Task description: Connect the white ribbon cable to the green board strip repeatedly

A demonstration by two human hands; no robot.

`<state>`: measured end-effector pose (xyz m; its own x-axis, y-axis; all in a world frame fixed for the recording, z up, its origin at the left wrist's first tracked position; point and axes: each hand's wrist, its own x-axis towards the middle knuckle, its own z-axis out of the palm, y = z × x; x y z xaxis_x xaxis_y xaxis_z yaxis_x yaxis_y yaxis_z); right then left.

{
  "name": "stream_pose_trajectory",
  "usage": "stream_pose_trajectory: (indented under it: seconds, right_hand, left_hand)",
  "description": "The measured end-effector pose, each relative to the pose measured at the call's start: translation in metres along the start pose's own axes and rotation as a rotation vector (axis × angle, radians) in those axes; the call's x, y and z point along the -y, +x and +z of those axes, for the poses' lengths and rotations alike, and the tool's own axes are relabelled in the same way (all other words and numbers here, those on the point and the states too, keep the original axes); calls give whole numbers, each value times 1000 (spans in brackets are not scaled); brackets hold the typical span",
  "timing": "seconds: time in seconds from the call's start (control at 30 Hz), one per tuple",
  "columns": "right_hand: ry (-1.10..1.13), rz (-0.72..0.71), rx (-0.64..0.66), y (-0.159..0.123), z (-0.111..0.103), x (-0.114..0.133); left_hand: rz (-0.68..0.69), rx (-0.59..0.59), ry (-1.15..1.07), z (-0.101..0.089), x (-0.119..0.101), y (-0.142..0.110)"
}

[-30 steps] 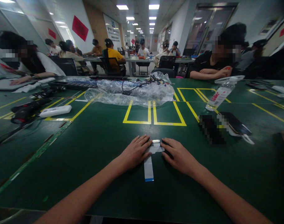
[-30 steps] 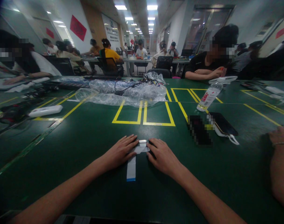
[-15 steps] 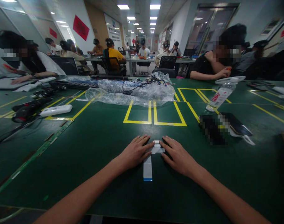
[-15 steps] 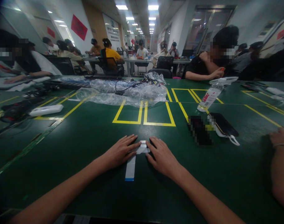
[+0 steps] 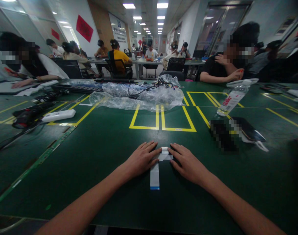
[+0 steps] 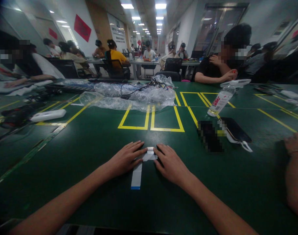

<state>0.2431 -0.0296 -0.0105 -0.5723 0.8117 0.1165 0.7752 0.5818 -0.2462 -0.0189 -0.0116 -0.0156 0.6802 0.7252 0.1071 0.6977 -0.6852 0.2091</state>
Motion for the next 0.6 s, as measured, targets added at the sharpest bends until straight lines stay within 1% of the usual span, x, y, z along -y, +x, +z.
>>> stream_pose_trajectory:
  seconds: [0.3,0.5,0.6]
  right_hand:
    - [27,-4,-22,0,2,-1]
    - [36,-7,-9,0,2,-2]
    - [49,-8,-7,-1,2,-3]
  left_hand:
    - [1,-5,-20,1,2,-1]
    - [-3,5,-27,-4,1,-2]
    - [-27,-5,0,-6,-1,-4]
